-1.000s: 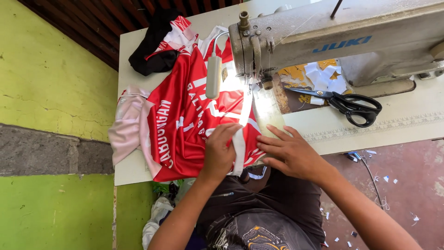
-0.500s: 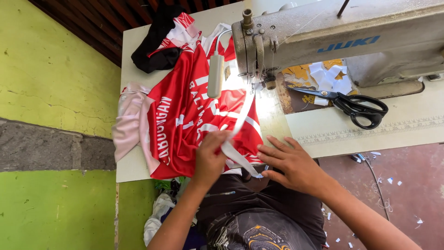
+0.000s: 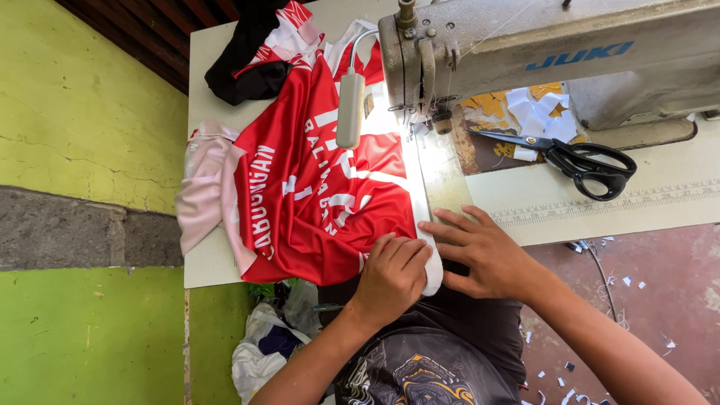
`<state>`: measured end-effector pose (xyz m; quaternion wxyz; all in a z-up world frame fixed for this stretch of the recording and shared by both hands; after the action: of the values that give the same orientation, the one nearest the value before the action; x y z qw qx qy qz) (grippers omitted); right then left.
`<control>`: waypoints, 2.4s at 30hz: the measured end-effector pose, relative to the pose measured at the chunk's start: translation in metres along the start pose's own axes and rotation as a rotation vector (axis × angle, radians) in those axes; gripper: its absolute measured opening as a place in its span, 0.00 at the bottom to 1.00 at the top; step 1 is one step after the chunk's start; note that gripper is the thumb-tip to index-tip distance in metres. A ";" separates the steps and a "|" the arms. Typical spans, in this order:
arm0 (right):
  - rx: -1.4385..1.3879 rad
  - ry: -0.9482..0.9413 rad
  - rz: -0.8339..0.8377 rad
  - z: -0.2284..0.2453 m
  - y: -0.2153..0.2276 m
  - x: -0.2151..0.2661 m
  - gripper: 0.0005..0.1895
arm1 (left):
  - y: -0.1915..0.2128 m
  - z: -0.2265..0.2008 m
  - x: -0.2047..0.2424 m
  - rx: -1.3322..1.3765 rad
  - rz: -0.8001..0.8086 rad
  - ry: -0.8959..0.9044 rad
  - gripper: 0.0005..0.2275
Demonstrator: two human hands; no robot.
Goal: Trimming excess fabric from a jersey using scissors at a sewing station
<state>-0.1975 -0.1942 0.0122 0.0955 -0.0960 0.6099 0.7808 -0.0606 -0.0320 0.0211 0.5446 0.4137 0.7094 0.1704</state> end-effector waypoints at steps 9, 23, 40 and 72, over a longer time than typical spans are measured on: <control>-0.034 0.010 -0.014 -0.006 0.000 -0.004 0.18 | 0.006 0.002 -0.006 0.008 0.041 -0.009 0.09; -0.236 0.023 0.046 -0.006 0.017 -0.025 0.17 | 0.001 0.092 -0.041 -0.035 0.208 0.096 0.18; -0.220 0.029 0.092 -0.011 0.028 -0.043 0.17 | -0.006 0.112 -0.042 -0.035 0.271 0.138 0.20; -0.258 -0.107 0.117 -0.070 0.001 -0.091 0.19 | -0.039 0.220 -0.072 -0.107 0.295 0.067 0.23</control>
<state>-0.1079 -0.2657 0.0207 0.0690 -0.0299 0.5029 0.8611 0.1296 -0.1572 -0.0371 0.5108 0.4779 0.6487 0.2998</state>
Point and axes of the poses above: each hand's wrist, its own x-axis away from the middle knuckle, its own y-axis out of the back of the hand, z = x × y, the point moved 1 cm from there along -x, towards the middle knuckle, and after that the axes turned 8 degrees about x, right-handed, at the moved point
